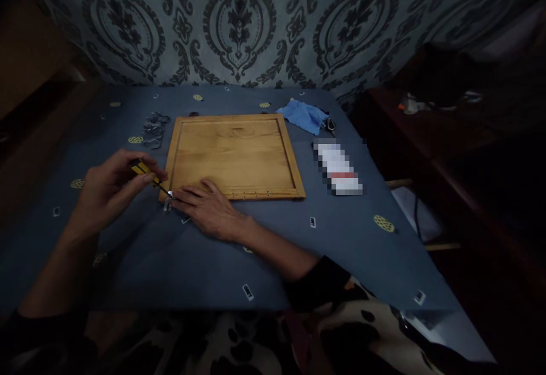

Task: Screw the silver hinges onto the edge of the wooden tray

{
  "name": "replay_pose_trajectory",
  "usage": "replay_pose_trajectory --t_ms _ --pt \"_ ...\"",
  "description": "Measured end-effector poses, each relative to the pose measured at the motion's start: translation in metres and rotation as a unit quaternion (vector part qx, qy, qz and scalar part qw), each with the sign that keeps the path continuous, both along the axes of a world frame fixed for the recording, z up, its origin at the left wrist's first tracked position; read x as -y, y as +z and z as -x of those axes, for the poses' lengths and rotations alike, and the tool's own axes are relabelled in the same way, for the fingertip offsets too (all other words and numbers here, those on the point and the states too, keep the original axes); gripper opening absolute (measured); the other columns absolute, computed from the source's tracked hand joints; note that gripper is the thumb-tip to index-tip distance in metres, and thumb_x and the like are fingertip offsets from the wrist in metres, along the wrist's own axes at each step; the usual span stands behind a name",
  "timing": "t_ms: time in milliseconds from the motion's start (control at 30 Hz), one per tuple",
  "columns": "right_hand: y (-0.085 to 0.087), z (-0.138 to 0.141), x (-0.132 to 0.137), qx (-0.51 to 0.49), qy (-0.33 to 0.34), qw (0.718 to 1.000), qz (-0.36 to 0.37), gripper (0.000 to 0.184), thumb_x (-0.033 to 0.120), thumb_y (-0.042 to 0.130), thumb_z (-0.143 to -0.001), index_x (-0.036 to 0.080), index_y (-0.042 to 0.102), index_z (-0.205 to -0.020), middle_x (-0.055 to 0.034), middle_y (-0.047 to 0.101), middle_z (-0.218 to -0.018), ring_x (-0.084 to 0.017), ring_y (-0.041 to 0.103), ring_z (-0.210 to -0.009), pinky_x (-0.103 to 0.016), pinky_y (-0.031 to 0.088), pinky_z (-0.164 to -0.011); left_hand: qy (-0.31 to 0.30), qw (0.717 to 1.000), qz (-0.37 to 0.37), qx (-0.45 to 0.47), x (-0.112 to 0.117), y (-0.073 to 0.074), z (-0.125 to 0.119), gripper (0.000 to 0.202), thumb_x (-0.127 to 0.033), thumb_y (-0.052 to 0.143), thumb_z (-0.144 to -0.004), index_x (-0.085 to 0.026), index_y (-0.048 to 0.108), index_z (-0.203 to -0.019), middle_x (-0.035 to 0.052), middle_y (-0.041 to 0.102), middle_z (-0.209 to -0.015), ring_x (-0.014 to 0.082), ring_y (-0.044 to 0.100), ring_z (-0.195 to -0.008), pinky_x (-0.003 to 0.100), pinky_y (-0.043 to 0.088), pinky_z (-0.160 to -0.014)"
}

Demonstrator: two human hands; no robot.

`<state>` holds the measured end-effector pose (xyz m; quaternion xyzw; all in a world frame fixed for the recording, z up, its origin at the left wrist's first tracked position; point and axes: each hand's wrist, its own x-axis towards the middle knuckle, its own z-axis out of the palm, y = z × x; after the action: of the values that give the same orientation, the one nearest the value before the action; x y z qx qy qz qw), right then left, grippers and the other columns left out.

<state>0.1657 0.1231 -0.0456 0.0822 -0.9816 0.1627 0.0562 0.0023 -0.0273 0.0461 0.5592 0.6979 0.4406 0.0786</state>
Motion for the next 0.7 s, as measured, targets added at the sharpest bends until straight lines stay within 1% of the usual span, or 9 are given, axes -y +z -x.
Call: replay_pose_trajectory --t_ms 167,267,367,467,567,633,700 --pt "-0.001 0.0 0.0 -0.007 0.001 1.0 -0.002 0.049 0.015 0.05 -0.107 0.026 0.055 -0.155 -0.007 0.054 -0.164 -0.026 0.045 -0.155 -0.059 0.028 -0.129 0.015 1.0 -0.01 -0.005 -0.003 0.002 -0.002 0.016 -0.038 0.07 -0.097 -0.022 0.07 -0.101 0.0021 0.08 -0.091 0.0182 0.078 -0.077 0.024 0.058 -0.064" --pt "-0.002 0.0 0.0 -0.011 0.003 1.0 -0.003 0.049 0.015 0.051 -0.107 0.025 0.055 -0.155 -0.0071 0.055 -0.163 -0.026 0.045 -0.155 -0.058 0.029 -0.129 0.015 1.0 -0.016 -0.006 -0.003 0.002 -0.001 0.014 -0.036 0.071 -0.097 -0.022 0.07 -0.1 0.0014 0.08 -0.091 0.0172 0.077 -0.077 0.024 0.058 -0.066" --pt "-0.003 0.001 0.0 -0.014 0.004 1.0 -0.001 0.049 0.015 0.049 -0.108 0.023 0.054 -0.156 -0.0073 0.054 -0.164 -0.027 0.045 -0.155 -0.059 0.029 -0.129 0.003 1.0 -0.014 0.009 -0.001 0.0 0.001 0.016 -0.037 0.072 -0.097 -0.022 0.07 -0.103 0.0027 0.079 -0.093 0.0182 0.077 -0.081 0.025 0.059 -0.069" --pt "-0.004 0.0 0.0 -0.014 0.004 1.0 0.0 0.05 0.014 0.05 -0.107 0.025 0.055 -0.155 -0.0064 0.055 -0.164 -0.027 0.045 -0.154 -0.059 0.028 -0.129 -0.008 0.998 -0.03 0.057 -0.002 -0.003 0.0 0.019 -0.039 0.071 -0.1 -0.022 0.069 -0.107 0.0049 0.078 -0.095 0.0201 0.077 -0.086 0.028 0.06 -0.074" --pt "-0.003 0.0 0.0 -0.019 0.0 1.0 -0.003 0.05 0.014 0.051 -0.106 0.025 0.055 -0.155 -0.0062 0.056 -0.162 -0.027 0.046 -0.153 -0.059 0.029 -0.128 -0.017 0.988 -0.072 0.138 -0.006 -0.008 -0.006 0.022 -0.042 0.073 -0.1 -0.022 0.068 -0.105 0.0042 0.075 -0.093 0.0198 0.075 -0.087 0.031 0.061 -0.08" --pt "-0.002 0.0 0.0 -0.022 0.0 1.0 -0.007 0.05 0.014 0.051 -0.106 0.025 0.055 -0.155 -0.0066 0.055 -0.163 -0.028 0.046 -0.153 -0.06 0.03 -0.127 -0.024 0.977 -0.099 0.19 -0.011 -0.012 -0.013 0.025 -0.045 0.074 -0.099 -0.022 0.067 -0.104 0.0016 0.07 -0.085 0.0176 0.071 -0.08 0.031 0.06 -0.078" --pt "-0.001 0.001 0.0 -0.023 0.004 1.0 -0.009 0.05 0.014 0.052 -0.106 0.024 0.055 -0.155 -0.0074 0.054 -0.164 -0.028 0.046 -0.153 -0.061 0.032 -0.126 -0.031 0.965 -0.117 0.232 -0.016 -0.016 -0.019 0.029 -0.051 0.073 -0.099 -0.022 0.066 -0.101 -0.0009 0.064 -0.076 0.0157 0.064 -0.071 0.029 0.057 -0.07"
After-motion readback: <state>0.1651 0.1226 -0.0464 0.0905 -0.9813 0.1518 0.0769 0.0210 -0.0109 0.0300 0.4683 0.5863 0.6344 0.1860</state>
